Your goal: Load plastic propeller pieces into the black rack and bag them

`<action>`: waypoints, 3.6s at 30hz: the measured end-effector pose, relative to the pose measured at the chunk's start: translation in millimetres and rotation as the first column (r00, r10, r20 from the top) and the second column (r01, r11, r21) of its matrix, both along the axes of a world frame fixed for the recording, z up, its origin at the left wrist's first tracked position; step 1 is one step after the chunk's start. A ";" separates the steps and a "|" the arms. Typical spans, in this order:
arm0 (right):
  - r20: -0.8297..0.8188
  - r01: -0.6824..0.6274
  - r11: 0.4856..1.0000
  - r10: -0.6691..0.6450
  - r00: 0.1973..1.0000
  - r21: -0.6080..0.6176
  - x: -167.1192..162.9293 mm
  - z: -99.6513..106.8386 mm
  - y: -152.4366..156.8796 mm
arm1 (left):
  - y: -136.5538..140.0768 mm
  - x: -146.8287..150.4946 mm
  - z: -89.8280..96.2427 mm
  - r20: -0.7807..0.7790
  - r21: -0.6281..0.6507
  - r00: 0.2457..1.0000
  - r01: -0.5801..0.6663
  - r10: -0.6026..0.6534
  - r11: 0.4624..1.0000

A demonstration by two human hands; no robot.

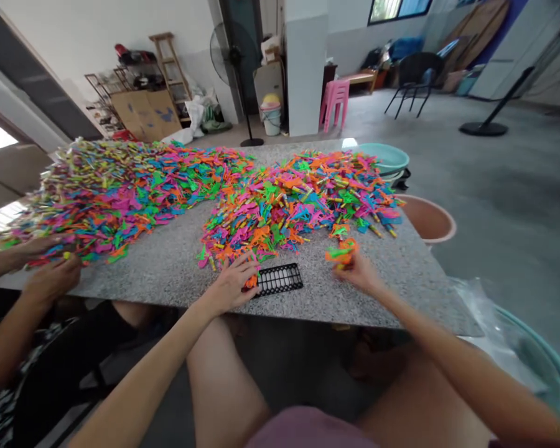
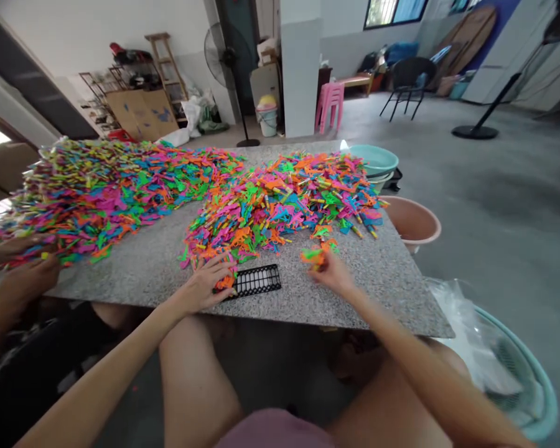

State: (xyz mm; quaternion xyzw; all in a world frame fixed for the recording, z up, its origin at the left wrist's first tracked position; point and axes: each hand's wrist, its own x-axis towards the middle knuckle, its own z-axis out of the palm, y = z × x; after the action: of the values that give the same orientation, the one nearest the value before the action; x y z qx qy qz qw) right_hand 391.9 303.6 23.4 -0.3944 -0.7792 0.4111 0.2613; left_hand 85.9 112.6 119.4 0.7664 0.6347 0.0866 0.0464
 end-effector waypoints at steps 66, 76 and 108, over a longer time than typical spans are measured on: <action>-0.385 -0.402 0.910 0.337 0.859 -0.099 -172.8 -6.4 -92.0 | -0.5 -8.9 -15.2 -0.013 -0.002 0.999 -0.042 0.042 0.999; -0.304 -0.415 0.889 0.347 0.887 -0.196 -167.9 -8.3 -89.5 | -1.1 -8.5 -12.4 -0.044 -0.002 0.999 0.003 -0.003 1.000; 0.300 -0.333 0.924 0.269 0.915 0.187 -199.6 17.4 -53.9 | 1.2 -11.2 -16.9 -0.048 0.089 0.999 0.027 -0.022 0.996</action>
State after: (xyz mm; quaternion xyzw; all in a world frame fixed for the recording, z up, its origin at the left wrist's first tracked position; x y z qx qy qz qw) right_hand 192.3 249.7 40.7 -0.2874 -0.9019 0.2947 0.1311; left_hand 74.7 113.7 102.5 0.7773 0.6217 0.0964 -0.0021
